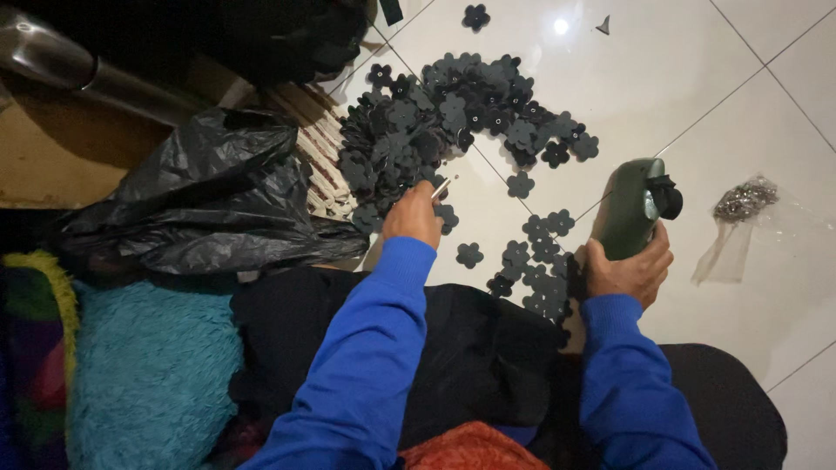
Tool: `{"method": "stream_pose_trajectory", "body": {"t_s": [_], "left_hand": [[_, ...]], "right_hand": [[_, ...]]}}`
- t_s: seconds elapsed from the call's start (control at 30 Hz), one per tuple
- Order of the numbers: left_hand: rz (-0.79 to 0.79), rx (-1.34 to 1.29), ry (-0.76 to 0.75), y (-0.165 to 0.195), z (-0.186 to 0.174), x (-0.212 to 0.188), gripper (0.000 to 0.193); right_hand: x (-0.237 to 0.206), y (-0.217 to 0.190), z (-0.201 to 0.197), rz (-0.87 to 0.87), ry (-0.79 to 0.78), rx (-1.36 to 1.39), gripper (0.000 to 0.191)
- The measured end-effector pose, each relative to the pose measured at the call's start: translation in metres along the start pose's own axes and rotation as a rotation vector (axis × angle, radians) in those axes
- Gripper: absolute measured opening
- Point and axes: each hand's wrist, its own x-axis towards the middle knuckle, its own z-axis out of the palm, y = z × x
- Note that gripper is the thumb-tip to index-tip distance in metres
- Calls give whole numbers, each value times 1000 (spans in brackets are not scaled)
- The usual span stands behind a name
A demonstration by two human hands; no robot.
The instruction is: The person sits on the floor and repeatedly picks up small black flower-shaped pieces, inserts a metal pin into each one, and places them into a green pouch. The person continues this process for many pieces throughout the clip.
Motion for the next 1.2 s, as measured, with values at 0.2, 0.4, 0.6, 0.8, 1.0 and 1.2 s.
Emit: {"method": "stream_pose_trajectory", "body": {"t_s": [0.2, 0.4, 0.6, 0.8, 1.0, 1.2], "left_hand": [[12, 35, -31, 9, -5, 0, 31], [25, 27, -8, 6, -4, 1, 26], [-8, 19, -2, 5, -11, -2, 20], [-84, -12, 5, 10, -24, -1, 11], [-97, -246, -6, 10, -26, 3, 16], [42, -449, 17, 36, 17, 3, 18]], "right_hand": [[-2, 0, 1, -24, 18, 13, 94], [-2, 0, 0, -15, 10, 19, 94], [-3, 1, 2, -33, 38, 28, 95], [-1, 3, 2, -32, 23, 29, 94], [-5, 2, 1, -46, 39, 32, 95], [-5, -2, 0, -33, 32, 25, 94]]}}
